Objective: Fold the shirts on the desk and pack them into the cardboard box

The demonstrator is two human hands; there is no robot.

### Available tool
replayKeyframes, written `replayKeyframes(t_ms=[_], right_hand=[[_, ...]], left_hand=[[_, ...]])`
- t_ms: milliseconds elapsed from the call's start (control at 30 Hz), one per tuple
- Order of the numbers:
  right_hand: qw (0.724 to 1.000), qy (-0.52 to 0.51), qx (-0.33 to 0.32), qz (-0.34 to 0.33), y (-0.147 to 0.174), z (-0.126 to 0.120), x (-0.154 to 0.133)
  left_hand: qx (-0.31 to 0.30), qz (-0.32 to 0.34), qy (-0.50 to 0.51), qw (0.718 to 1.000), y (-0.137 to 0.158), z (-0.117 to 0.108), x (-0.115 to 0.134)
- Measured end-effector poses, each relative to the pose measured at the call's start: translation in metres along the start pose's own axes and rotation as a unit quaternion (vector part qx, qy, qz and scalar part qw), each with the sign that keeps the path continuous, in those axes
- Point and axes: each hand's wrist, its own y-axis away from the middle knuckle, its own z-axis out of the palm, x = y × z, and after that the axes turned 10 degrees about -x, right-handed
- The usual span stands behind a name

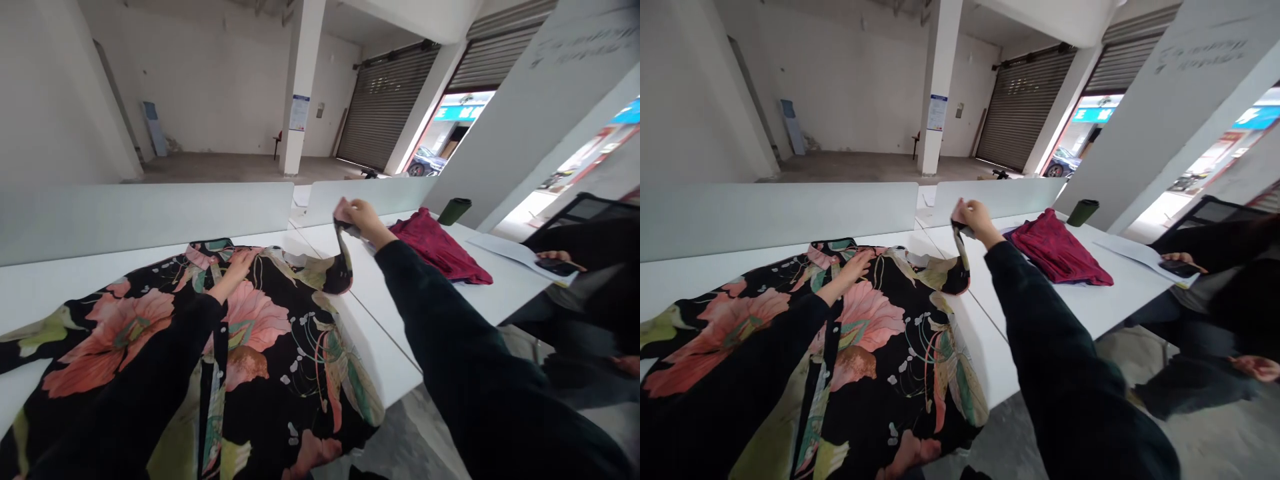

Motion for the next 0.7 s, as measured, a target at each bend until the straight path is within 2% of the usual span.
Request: replayKeyframes(t_ms=[100, 200, 267, 333, 400, 433, 500, 567, 633, 700], right_hand=[[0.991, 0.014, -0.032, -0.130, 0.003, 0.048, -0.103], [0.966, 0.038, -0.082, -0.241, 0.042, 0.110, -0.198], [0.948, 0.040, -0.133, -0.285, 0.078, 0.153, -0.241], [0.913, 0.027, -0.228, -0.337, 0.112, 0.189, -0.261], [0.892, 0.022, -0.262, -0.366, 0.136, 0.215, -0.258], [0.891, 0.026, -0.268, -0.367, 0.143, 0.223, -0.249], [0.906, 0.047, -0.263, -0.330, 0.147, 0.228, -0.217], [0.936, 0.080, -0.242, -0.242, 0.142, 0.222, -0.175], [0.967, 0.114, -0.193, -0.121, 0.133, 0.208, -0.128], [0.976, 0.134, -0.159, -0.061, 0.123, 0.192, -0.085]], left_hand=[[0.022, -0.045, 0.109, 0.993, 0.031, -0.031, -0.001], [0.033, -0.090, 0.228, 0.969, 0.065, -0.060, -0.002], [0.053, -0.128, 0.343, 0.929, 0.086, -0.077, -0.005], [0.097, -0.153, 0.434, 0.883, 0.102, -0.090, -0.010], [0.143, -0.161, 0.460, 0.861, 0.113, -0.099, -0.017], [0.158, -0.165, 0.463, 0.856, 0.116, -0.101, -0.021], [0.163, -0.157, 0.472, 0.852, 0.120, -0.102, -0.027], [0.154, -0.129, 0.495, 0.845, 0.121, -0.101, -0.031], [0.138, -0.115, 0.494, 0.851, 0.122, -0.102, -0.035], [0.151, -0.111, 0.418, 0.889, 0.126, -0.105, -0.040]])
